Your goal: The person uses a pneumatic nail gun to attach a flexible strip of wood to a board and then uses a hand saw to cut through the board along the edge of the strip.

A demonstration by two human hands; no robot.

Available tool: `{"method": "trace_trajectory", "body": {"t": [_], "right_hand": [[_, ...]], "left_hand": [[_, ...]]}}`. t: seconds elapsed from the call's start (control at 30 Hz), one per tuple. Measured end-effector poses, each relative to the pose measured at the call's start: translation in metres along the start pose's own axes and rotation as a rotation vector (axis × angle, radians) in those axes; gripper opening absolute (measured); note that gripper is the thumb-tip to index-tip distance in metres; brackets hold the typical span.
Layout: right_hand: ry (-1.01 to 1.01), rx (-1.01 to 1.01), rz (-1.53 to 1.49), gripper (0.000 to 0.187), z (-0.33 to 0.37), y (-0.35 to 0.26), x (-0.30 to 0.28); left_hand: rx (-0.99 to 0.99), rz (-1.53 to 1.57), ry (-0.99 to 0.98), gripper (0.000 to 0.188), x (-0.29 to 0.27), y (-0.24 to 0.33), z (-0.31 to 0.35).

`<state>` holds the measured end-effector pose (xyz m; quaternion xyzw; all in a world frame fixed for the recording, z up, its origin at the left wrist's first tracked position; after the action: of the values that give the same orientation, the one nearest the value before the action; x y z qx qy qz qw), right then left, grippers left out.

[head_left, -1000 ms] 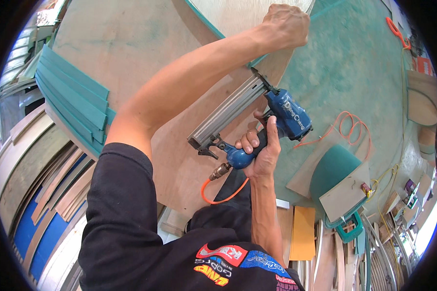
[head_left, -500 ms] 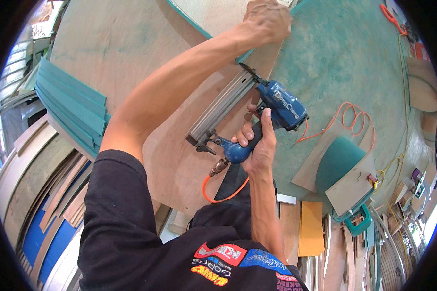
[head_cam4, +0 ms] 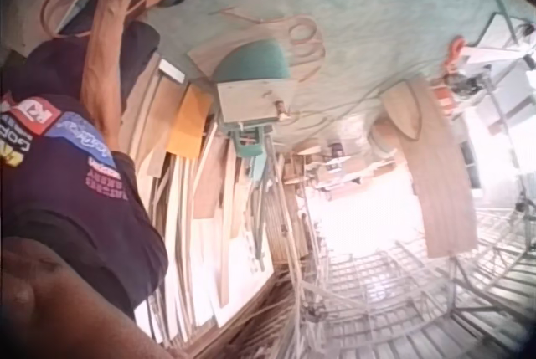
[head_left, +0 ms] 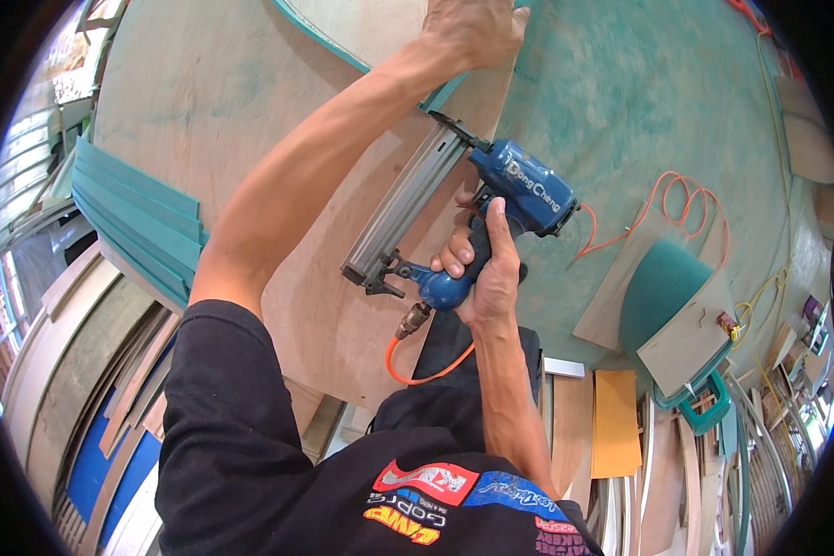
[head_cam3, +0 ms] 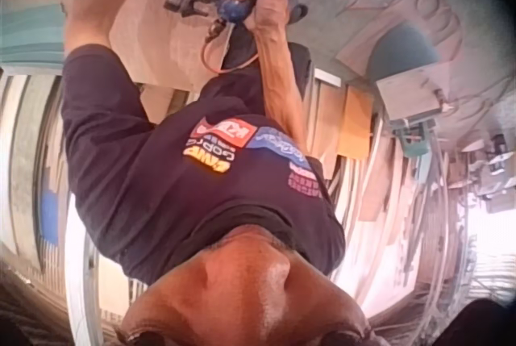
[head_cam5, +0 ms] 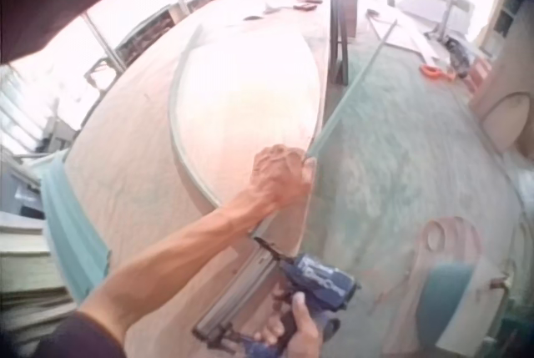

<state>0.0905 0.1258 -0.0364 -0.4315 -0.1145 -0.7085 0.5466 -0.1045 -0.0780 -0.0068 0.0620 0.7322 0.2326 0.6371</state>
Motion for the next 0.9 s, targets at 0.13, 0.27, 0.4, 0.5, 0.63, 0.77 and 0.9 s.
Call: {"method": "trace_trajectory", "body": {"t": [0.13, 0.27, 0.4, 0.5, 0.63, 0.77, 0.9], "right_hand": [[0.012, 0.004, 0.004, 0.049, -0.0002, -0.0034, 0.0024], [0.001, 0.001, 0.043, 0.05, 0.0004, -0.0018, 0.0035], [-0.012, -0.016, 0.045, 0.05, -0.0004, -0.0044, 0.0033], [-0.001, -0.005, 0.04, 0.051, -0.0007, -0.0037, 0.0025], [-0.02, -0.014, 0.017, 0.05, -0.002, -0.0033, 0.0008], [-0.011, -0.008, -0.005, 0.05, -0.0018, -0.0018, -0.0008], [-0.002, -0.027, 0.04, 0.052, 0.0002, -0.0038, 0.002]], "left_hand": [[-0.018, 0.004, -0.034, 0.043, -0.0032, 0.0042, -0.0016], [-0.017, 0.0, -0.044, 0.042, -0.0051, -0.0013, 0.0], [-0.032, -0.004, -0.047, 0.043, -0.003, 0.0005, -0.0021], [-0.017, -0.01, -0.027, 0.043, -0.0038, 0.0005, -0.002], [-0.008, -0.019, -0.042, 0.043, -0.0037, -0.0008, -0.003], [-0.005, -0.002, -0.052, 0.042, -0.0044, 0.0017, -0.0015], [-0.012, 0.011, -0.08, 0.042, -0.006, 0.0035, -0.001]]}}
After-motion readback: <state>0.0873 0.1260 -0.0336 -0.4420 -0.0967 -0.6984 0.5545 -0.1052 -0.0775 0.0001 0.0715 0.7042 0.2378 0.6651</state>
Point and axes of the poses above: each hand's wrist, its own z-axis away from the middle knuckle, its own x-axis out of the palm, y = z × x, the point moved 5 cm from there along -z, towards the middle knuckle, and after that the axes turned 5 degrees about -y, right-handed, at the moved point
